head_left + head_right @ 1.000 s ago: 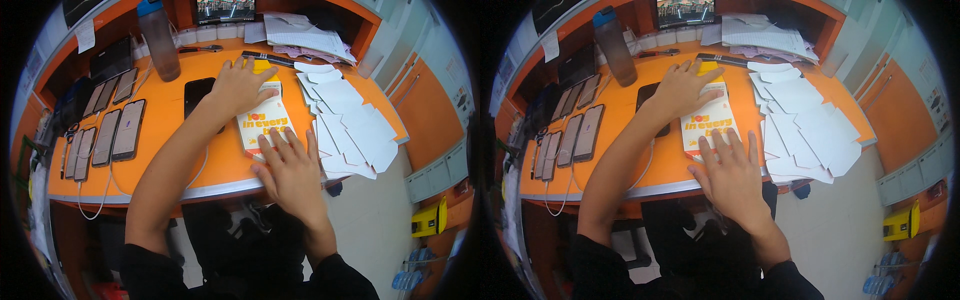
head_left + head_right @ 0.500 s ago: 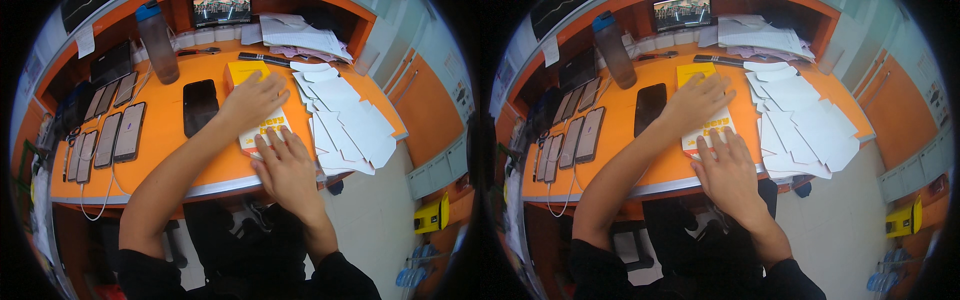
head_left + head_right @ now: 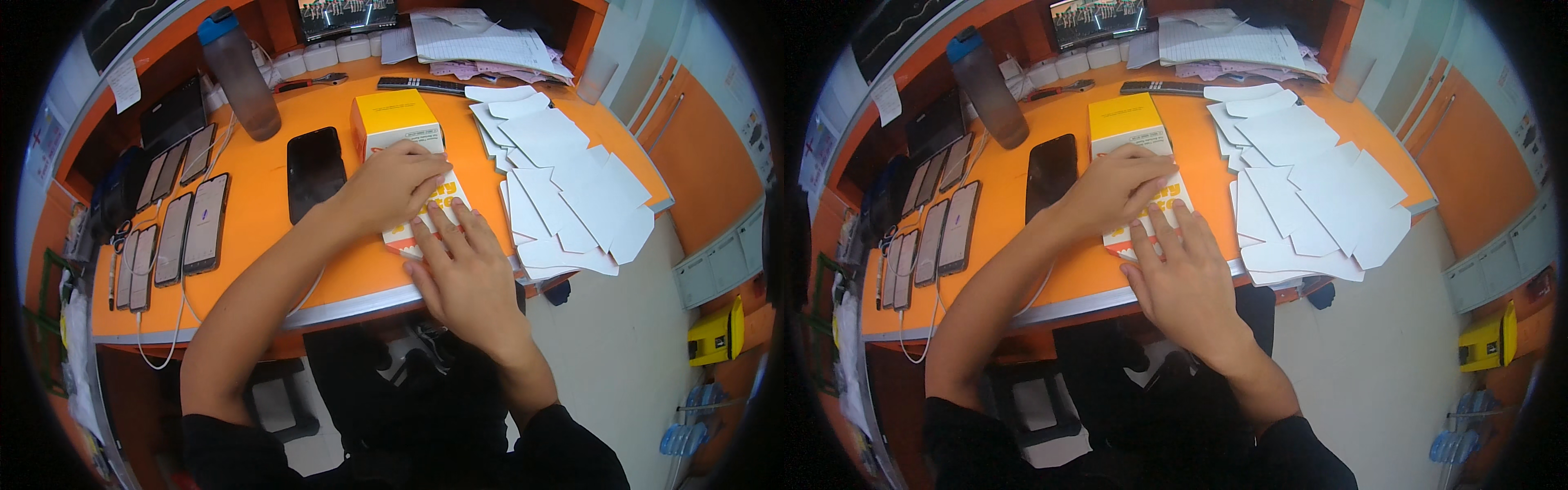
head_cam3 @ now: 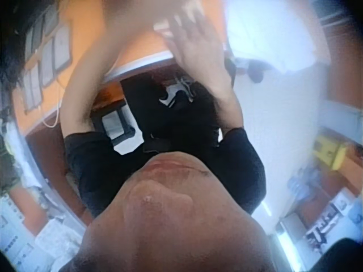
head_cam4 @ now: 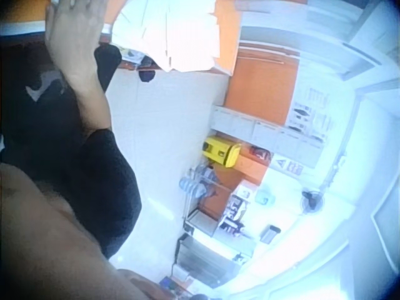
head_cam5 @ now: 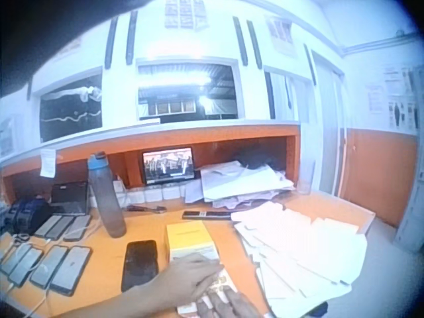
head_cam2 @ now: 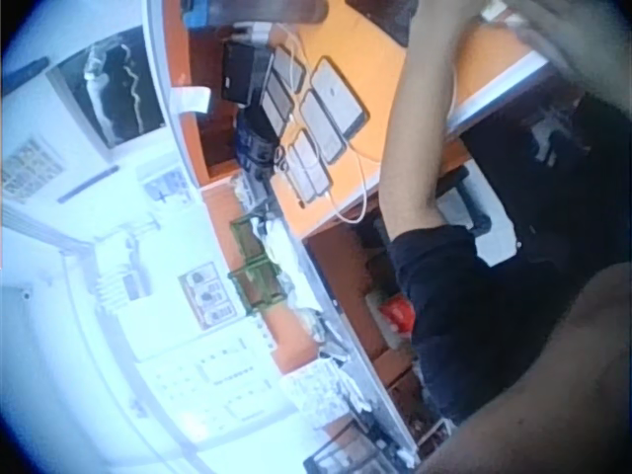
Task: The person folds and assembles small printed paper boxes by hand. They repeatedly pick up flat sheets, fold along creases, and tuck flaps to form finished boxes, stacking completed units on the desk.
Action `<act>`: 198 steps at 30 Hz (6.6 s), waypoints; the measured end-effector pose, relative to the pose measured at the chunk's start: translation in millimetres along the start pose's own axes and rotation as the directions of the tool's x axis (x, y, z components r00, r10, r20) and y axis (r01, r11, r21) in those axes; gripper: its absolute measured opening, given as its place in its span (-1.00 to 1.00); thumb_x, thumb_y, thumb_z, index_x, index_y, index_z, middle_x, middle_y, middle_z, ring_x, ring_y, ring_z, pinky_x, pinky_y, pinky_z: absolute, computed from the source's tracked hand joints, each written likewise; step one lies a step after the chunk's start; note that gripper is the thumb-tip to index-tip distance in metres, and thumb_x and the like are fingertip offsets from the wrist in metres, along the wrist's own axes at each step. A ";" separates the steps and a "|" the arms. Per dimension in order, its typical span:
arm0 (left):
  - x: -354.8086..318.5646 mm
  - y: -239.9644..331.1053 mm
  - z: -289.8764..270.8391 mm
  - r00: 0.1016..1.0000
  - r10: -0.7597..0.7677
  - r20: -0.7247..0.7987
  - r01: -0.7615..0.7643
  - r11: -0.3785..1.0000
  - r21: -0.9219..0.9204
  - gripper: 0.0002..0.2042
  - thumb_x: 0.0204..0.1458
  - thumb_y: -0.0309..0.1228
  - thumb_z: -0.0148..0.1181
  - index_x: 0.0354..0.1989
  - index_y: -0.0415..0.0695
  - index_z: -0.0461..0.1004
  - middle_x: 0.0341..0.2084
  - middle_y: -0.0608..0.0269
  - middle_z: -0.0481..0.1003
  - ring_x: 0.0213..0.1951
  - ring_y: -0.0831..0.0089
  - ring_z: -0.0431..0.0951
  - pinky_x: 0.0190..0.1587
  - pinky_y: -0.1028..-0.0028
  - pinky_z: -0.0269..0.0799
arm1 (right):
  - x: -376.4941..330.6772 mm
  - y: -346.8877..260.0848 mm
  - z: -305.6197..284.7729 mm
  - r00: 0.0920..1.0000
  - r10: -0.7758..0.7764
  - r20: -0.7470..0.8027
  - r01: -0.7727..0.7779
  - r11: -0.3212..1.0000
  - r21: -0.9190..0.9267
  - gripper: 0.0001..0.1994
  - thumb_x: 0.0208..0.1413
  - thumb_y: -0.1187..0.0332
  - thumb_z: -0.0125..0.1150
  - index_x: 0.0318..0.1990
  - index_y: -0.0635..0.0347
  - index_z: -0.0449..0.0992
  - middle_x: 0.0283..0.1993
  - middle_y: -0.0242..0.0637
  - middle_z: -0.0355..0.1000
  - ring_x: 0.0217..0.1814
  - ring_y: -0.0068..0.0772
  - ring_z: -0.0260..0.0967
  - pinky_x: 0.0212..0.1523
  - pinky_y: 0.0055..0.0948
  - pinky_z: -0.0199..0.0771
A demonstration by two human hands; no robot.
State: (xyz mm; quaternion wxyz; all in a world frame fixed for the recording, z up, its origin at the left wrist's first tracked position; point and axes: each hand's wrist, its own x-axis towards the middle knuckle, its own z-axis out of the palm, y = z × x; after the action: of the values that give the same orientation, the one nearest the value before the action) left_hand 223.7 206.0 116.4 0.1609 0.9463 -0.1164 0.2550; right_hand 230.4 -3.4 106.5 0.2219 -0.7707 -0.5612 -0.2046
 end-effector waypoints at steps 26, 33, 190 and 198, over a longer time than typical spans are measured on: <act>-16.0 49.7 9.9 0.959 -0.066 0.275 0.015 0.983 0.183 -0.38 0.25 0.06 -0.05 0.43 0.05 0.24 0.47 -0.39 -0.07 0.54 -0.19 -0.17 0.53 0.00 -0.31 | -14.0 3.2 11.9 0.861 0.314 -0.400 -0.140 0.903 0.407 -0.76 0.01 0.58 0.34 -0.52 0.23 0.34 -0.58 -0.28 0.19 -0.58 -0.26 0.17 -0.57 -0.30 0.15; -17.7 45.7 15.4 0.974 -0.043 0.221 0.005 0.985 0.170 -0.28 0.04 0.05 0.14 0.43 0.11 0.27 0.48 -0.25 0.02 0.53 -0.17 -0.11 0.52 -0.07 -0.32 | -21.4 -0.5 5.8 0.871 0.290 -0.398 -0.101 0.896 0.432 -0.72 0.00 0.55 0.36 -0.57 0.15 0.32 -0.59 -0.31 0.20 -0.57 -0.27 0.20 -0.51 -0.31 0.16; -296.2 191.9 78.8 0.723 -0.558 0.407 -0.123 -0.684 -0.719 -0.05 -0.28 -0.32 0.71 0.34 -0.28 0.27 0.20 0.05 0.45 0.28 0.18 0.40 0.39 0.12 0.20 | -195.0 -23.7 18.5 0.514 -0.069 0.855 -0.844 -0.218 0.490 -0.70 0.22 0.27 0.32 -0.06 0.37 0.61 -0.15 -0.10 0.60 -0.08 -0.27 0.53 -0.02 -0.32 0.47; -269.8 183.5 53.4 0.627 -0.568 0.533 0.341 -0.416 -0.843 -0.33 -0.10 -0.30 0.61 0.17 -0.30 0.44 0.02 0.07 0.55 0.04 0.37 0.53 0.11 0.30 0.44 | -193.2 -25.2 14.7 0.488 -0.051 0.871 -0.871 -0.093 0.482 -0.68 0.26 0.30 0.27 0.01 0.40 0.57 -0.13 -0.09 0.58 -0.05 -0.26 0.52 0.04 -0.30 0.46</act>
State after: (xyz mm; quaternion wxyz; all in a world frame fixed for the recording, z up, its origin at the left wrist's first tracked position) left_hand -35.4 54.9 -22.6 0.8907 0.4188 0.1670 0.0574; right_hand 152.0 -137.7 -11.7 0.4981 -0.5711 -0.2555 0.6004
